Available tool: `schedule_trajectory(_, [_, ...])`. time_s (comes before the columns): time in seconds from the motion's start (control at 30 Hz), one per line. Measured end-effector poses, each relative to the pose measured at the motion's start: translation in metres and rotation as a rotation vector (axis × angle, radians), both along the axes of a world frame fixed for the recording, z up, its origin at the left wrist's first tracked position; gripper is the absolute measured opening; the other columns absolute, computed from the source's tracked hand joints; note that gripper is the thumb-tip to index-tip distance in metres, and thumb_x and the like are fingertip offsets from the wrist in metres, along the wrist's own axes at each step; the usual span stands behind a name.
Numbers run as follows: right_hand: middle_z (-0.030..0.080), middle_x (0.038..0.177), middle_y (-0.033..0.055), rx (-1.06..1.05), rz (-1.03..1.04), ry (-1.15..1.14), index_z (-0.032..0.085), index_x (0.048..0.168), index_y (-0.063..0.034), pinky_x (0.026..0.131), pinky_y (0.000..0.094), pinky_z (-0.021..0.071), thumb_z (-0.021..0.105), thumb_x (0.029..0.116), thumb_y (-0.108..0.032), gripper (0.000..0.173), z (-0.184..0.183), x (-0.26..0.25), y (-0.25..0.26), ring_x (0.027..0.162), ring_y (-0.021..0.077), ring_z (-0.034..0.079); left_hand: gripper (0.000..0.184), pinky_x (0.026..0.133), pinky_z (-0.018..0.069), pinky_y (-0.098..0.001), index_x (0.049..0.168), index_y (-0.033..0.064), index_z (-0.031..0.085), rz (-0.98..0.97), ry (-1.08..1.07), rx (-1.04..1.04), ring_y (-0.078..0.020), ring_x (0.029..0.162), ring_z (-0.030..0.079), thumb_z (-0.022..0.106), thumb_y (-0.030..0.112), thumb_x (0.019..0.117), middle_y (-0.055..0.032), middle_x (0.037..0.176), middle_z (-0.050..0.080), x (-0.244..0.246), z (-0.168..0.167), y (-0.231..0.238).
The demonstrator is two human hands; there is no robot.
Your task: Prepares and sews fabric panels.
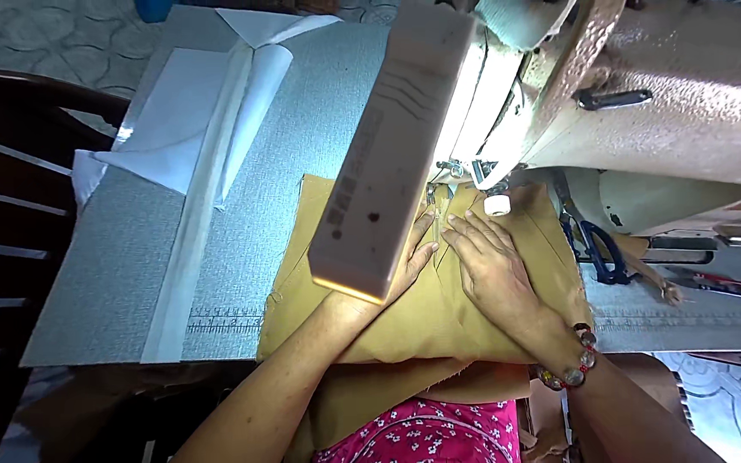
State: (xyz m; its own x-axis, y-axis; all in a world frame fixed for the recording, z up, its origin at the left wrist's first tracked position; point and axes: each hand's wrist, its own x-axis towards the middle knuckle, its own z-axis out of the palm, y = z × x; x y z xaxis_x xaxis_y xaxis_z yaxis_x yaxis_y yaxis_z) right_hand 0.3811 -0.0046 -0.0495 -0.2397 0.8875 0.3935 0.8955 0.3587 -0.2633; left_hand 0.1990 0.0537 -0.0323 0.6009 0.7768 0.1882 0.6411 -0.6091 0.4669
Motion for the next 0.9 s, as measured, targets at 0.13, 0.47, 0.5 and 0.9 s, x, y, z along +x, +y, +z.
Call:
schedule_trajectory(0.13, [0.066, 0.137, 0.0167, -0.019, -0.018, -0.038, 0.072, 0.122, -0.0065, 0.109, 0.0565, 0.0447, 0.054, 0.0926, 0.001, 0.035, -0.001, -0.001, -0.009, 0.133, 0.0383, 0.058, 0.046, 0.118, 0.0259, -0.0646, 0.138, 0.0054, 0.065, 0.011, -0.010, 0.052, -0.0386, 0.143, 0.046, 0.052, 0.032, 0.1038, -0.0124, 0.147, 0.059, -0.001, -0.012, 0.001])
schedule_trajectory(0.47, [0.065, 0.138, 0.0178, -0.014, 0.003, 0.007, 0.073, 0.121, -0.0049, 0.110, 0.0533, 0.0452, 0.051, 0.0943, -0.001, 0.034, -0.004, 0.003, -0.005, 0.134, 0.0376, 0.057, 0.046, 0.120, 0.0244, -0.0643, 0.139, 0.0081, 0.064, 0.020, 0.040, 0.030, -0.0381, 0.148, 0.040, 0.049, 0.036, 0.1053, -0.0106, 0.152, 0.054, -0.003, -0.010, 0.003])
schedule_trajectory(0.5, [0.065, 0.137, 0.0180, -0.011, 0.010, 0.006, 0.073, 0.120, -0.0045, 0.110, 0.0530, 0.0456, 0.051, 0.0941, -0.001, 0.034, -0.003, 0.004, -0.004, 0.134, 0.0378, 0.058, 0.045, 0.120, 0.0227, -0.0639, 0.140, 0.0073, 0.063, 0.014, 0.038, -0.002, -0.0383, 0.148, 0.039, 0.050, 0.034, 0.1059, -0.0114, 0.153, 0.053, -0.002, -0.005, 0.004])
schedule_trajectory(0.9, [0.066, 0.134, 0.0211, -0.035, 0.060, 0.010, 0.071, 0.124, -0.0017, 0.112, 0.0526, 0.0445, 0.052, 0.0930, 0.001, 0.036, -0.005, 0.017, 0.033, 0.131, 0.0409, 0.058, 0.067, 0.119, 0.0273, -0.0577, 0.141, 0.0115, 0.053, -0.007, -0.147, 0.270, -0.0254, 0.138, 0.051, 0.050, 0.063, 0.0982, -0.0081, 0.142, 0.060, -0.035, -0.106, 0.066])
